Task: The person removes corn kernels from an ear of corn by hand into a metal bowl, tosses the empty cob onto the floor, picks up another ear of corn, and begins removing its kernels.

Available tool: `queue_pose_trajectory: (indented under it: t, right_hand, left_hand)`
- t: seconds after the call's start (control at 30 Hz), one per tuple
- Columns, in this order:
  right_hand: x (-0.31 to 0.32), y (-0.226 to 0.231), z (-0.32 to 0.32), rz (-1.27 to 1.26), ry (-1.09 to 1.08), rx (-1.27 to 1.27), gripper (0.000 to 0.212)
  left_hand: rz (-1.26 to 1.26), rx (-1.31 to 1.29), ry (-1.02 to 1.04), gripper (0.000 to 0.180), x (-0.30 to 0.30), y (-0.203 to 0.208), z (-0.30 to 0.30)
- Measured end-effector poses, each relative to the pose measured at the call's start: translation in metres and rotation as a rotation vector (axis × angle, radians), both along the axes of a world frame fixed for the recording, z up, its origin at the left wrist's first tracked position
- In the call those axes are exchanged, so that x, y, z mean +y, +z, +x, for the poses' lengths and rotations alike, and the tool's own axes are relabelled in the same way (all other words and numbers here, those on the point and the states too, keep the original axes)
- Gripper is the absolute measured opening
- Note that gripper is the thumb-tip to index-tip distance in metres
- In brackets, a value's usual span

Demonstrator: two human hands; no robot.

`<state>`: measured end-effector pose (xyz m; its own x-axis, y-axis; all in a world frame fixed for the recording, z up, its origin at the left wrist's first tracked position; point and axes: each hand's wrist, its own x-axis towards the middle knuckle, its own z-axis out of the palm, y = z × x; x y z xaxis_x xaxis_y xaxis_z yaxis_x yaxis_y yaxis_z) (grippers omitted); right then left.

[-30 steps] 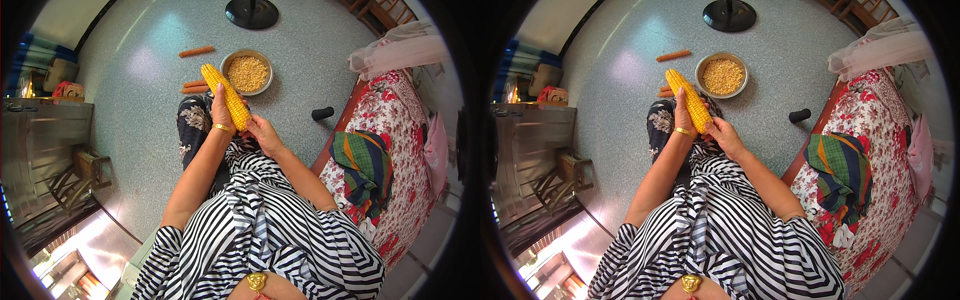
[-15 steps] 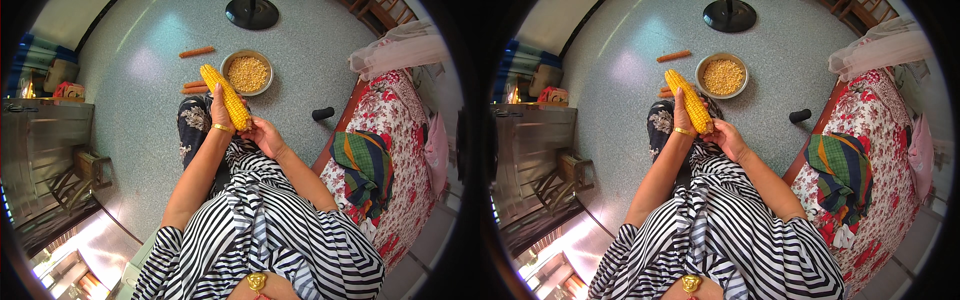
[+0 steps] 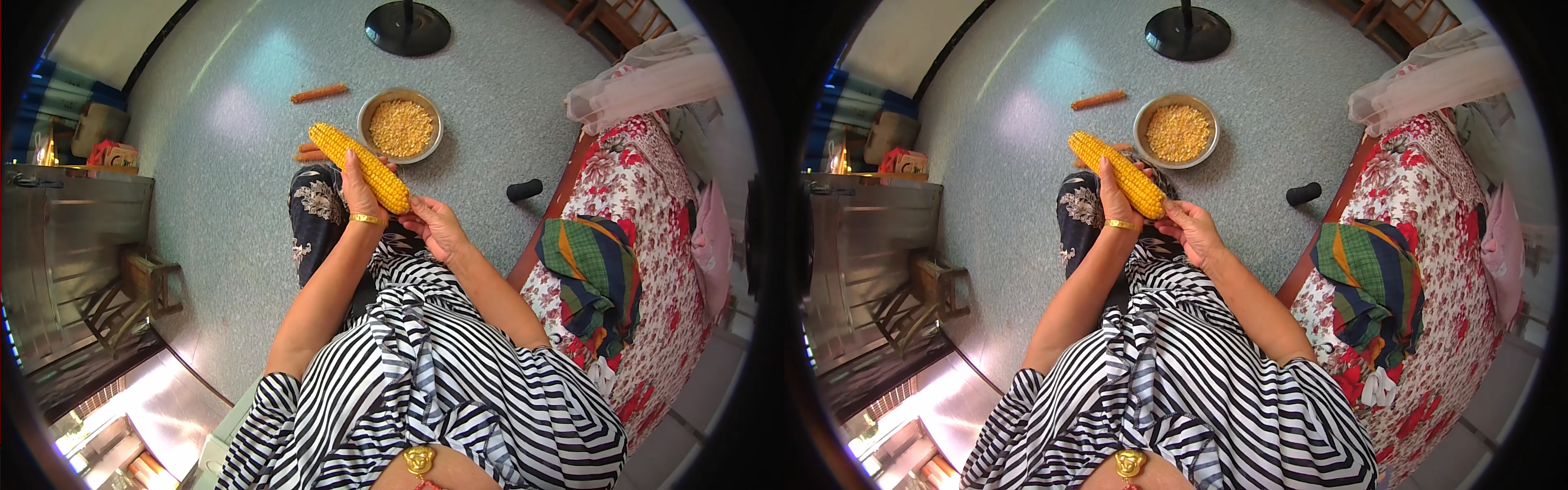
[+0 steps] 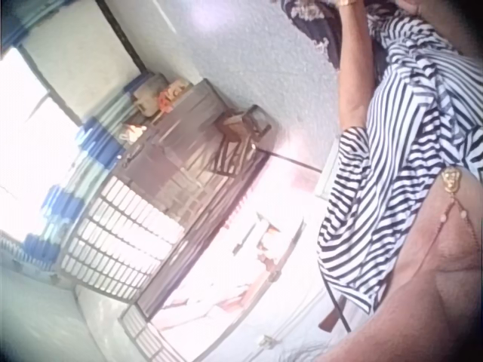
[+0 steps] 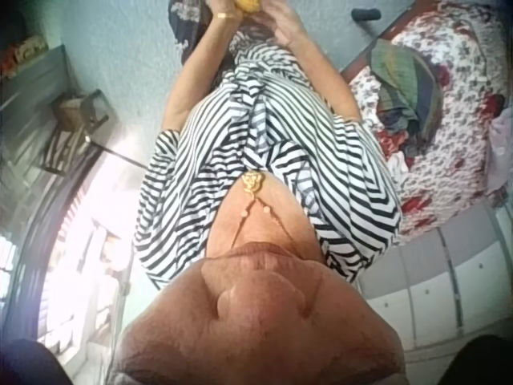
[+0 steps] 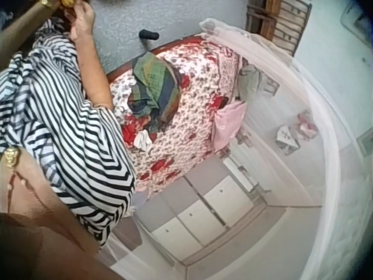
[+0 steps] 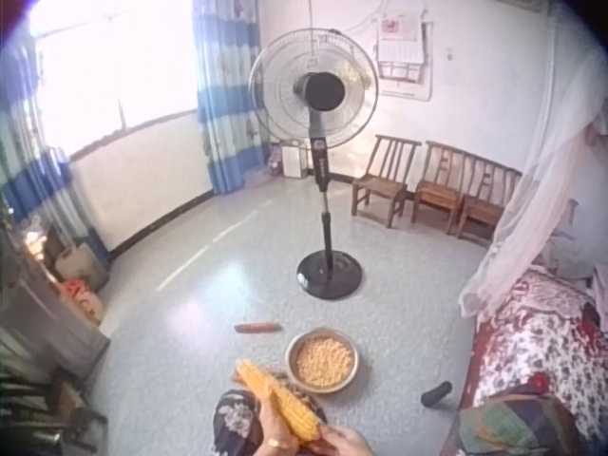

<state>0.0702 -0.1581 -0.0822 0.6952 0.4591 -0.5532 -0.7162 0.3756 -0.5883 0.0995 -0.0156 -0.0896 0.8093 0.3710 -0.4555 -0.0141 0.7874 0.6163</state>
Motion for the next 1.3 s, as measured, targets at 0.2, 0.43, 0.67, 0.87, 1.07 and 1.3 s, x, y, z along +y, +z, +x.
queue_pose_trajectory:
  t: [0.2,0.43,0.67,0.87,1.07,1.3]
  right_hand:
    - [0.000,-0.006,-0.002,-0.093,-0.141,0.000,0.029]
    - [-0.002,-0.007,-0.003,-0.156,-0.237,0.015,0.018]
    - [-0.022,-0.025,0.000,-0.072,-0.218,0.169,0.016]
    - [-0.030,-0.052,0.025,-0.105,-0.290,0.234,0.020]
    - [-0.010,0.009,0.110,-0.046,-0.219,-0.006,0.042]
    - [-0.001,0.004,0.106,-0.400,-0.156,-0.196,0.042]
  left_hand:
    - [0.012,-0.174,-0.016,0.047,-0.007,0.002,-0.004]
    - [0.074,-0.192,-0.026,0.045,-0.010,0.004,-0.010]
    - [-0.153,-0.136,-0.069,0.048,0.006,0.004,-0.013]
    - [-0.151,-0.077,-0.089,0.052,0.006,0.021,-0.014]
    - [-0.210,-0.096,-0.126,0.053,0.012,0.008,-0.013]
    - [-0.187,-0.030,-0.102,0.056,0.011,0.007,-0.009]
